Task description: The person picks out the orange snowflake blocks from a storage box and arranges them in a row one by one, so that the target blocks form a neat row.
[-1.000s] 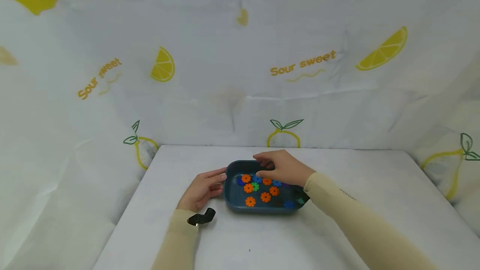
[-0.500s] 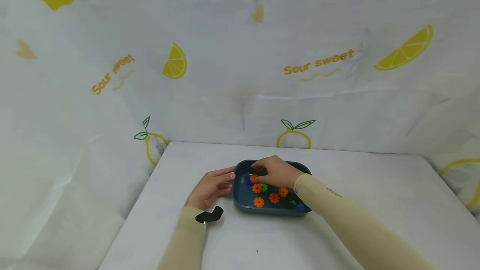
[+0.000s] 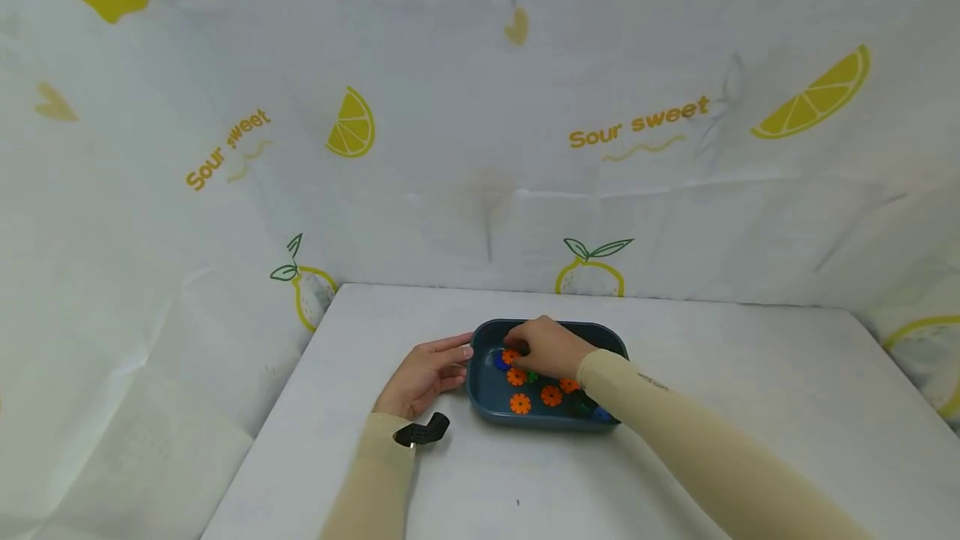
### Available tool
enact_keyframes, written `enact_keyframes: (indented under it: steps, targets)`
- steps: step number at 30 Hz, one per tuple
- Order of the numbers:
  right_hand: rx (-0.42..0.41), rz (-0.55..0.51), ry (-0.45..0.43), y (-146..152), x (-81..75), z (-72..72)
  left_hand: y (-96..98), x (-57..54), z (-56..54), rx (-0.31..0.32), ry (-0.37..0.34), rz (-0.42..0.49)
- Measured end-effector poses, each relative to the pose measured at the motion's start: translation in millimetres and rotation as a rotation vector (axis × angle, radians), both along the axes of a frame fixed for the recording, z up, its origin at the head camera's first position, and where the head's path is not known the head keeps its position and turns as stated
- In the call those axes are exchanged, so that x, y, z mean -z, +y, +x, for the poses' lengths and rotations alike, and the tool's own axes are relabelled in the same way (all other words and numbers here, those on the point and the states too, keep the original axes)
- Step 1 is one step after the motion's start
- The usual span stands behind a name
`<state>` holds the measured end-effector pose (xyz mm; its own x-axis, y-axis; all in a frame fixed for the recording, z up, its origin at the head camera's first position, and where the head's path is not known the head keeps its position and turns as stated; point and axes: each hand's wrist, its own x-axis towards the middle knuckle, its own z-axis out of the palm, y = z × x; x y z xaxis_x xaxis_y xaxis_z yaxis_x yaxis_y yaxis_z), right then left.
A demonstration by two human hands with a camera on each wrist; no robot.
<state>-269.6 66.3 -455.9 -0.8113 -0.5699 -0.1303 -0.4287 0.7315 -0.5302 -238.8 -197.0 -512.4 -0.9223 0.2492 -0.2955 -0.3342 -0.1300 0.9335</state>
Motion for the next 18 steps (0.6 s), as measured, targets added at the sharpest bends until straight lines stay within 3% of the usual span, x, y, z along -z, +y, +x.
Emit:
enact_keyframes:
  steps: [10, 18]
  targets:
    - [0.017, 0.021, 0.087, -10.7, 9.4, -2.4, 0.3, -0.6, 1.2, -0.016, -0.007, -0.007]
    - [0.067, 0.055, 0.088, -19.6, 4.9, 4.0, 1.4, -0.4, 0.1, -0.027, -0.007, -0.01]
